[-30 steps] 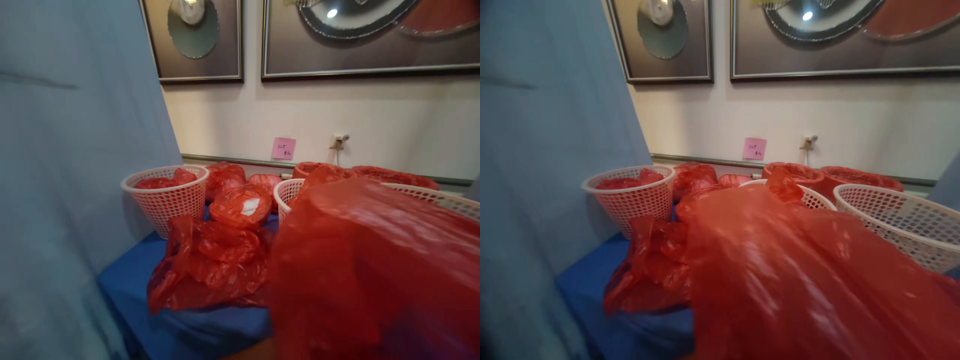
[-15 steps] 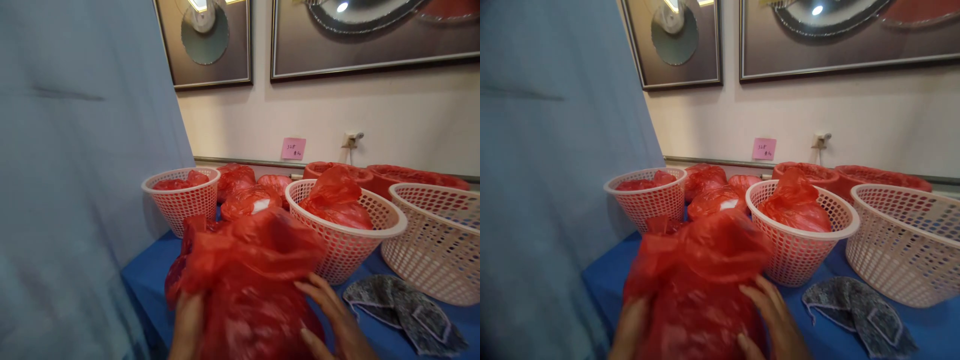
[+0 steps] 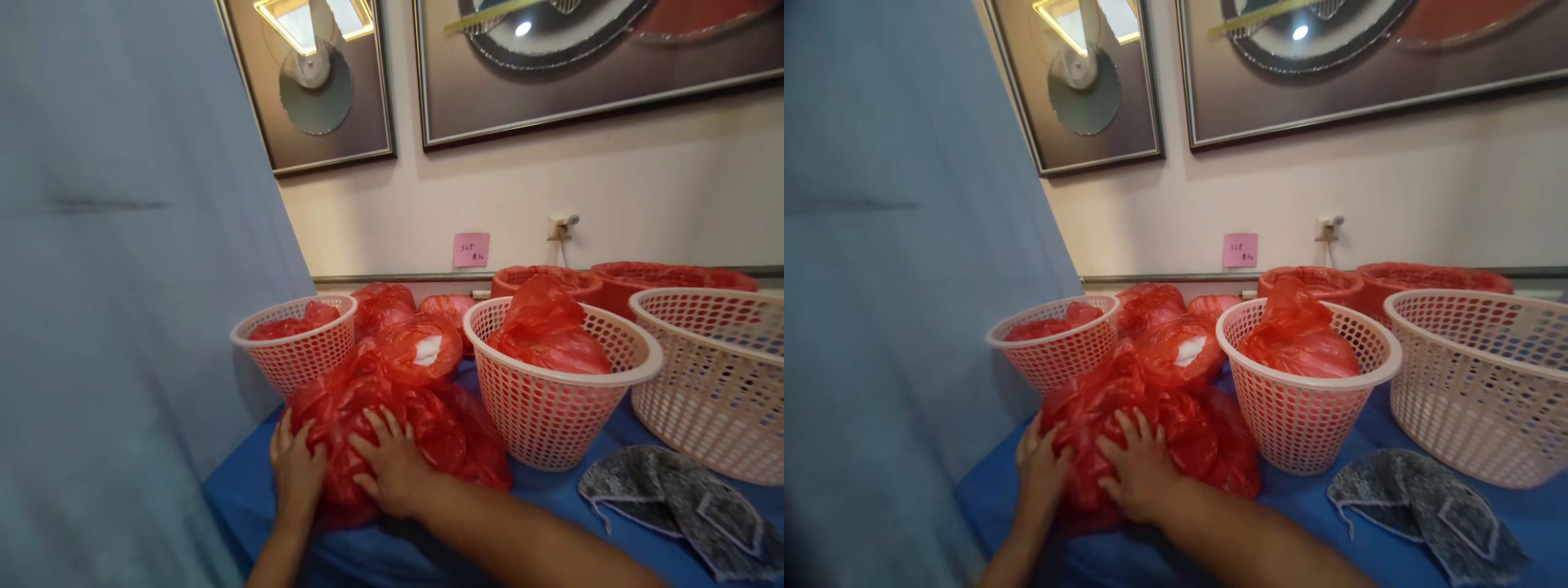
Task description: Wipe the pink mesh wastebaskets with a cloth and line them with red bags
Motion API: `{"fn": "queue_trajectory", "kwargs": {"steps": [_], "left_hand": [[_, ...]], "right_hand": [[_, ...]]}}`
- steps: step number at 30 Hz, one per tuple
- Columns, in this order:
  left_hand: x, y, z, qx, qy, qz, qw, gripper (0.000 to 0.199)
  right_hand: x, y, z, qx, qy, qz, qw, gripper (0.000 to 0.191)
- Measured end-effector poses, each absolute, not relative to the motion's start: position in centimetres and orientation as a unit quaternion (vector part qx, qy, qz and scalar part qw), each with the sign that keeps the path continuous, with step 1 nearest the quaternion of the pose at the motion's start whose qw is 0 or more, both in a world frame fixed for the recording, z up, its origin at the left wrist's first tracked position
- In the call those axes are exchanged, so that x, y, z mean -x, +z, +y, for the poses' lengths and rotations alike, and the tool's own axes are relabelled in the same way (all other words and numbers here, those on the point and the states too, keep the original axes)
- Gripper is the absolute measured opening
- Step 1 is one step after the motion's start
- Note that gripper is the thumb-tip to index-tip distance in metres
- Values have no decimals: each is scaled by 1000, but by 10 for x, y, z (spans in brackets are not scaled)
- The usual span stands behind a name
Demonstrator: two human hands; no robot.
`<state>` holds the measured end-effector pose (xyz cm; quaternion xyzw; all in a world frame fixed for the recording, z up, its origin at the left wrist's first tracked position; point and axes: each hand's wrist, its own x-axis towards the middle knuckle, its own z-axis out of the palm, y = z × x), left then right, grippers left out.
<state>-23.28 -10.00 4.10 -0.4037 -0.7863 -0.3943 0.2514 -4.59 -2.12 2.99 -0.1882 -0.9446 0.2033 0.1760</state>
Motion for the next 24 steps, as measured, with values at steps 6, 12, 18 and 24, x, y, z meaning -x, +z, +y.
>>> {"fn": "queue_trajectory", "kwargs": {"steps": [6, 12, 18, 24], "left_hand": [[207, 38, -84, 556, -257, -761, 213, 59], [244, 23, -36, 579, -25, -815, -28, 60], [254, 10, -26, 576, 6, -817, -26, 57], [237, 48, -40, 566, 32, -824, 25, 51]], "right_hand": [[74, 6, 17, 216, 243, -940, 104, 38], [55, 8, 2, 196, 246, -943, 105, 50], [-21, 17, -23, 147, 234, -941, 196, 56], [-70, -10, -2, 226, 246, -922, 196, 49]]}}
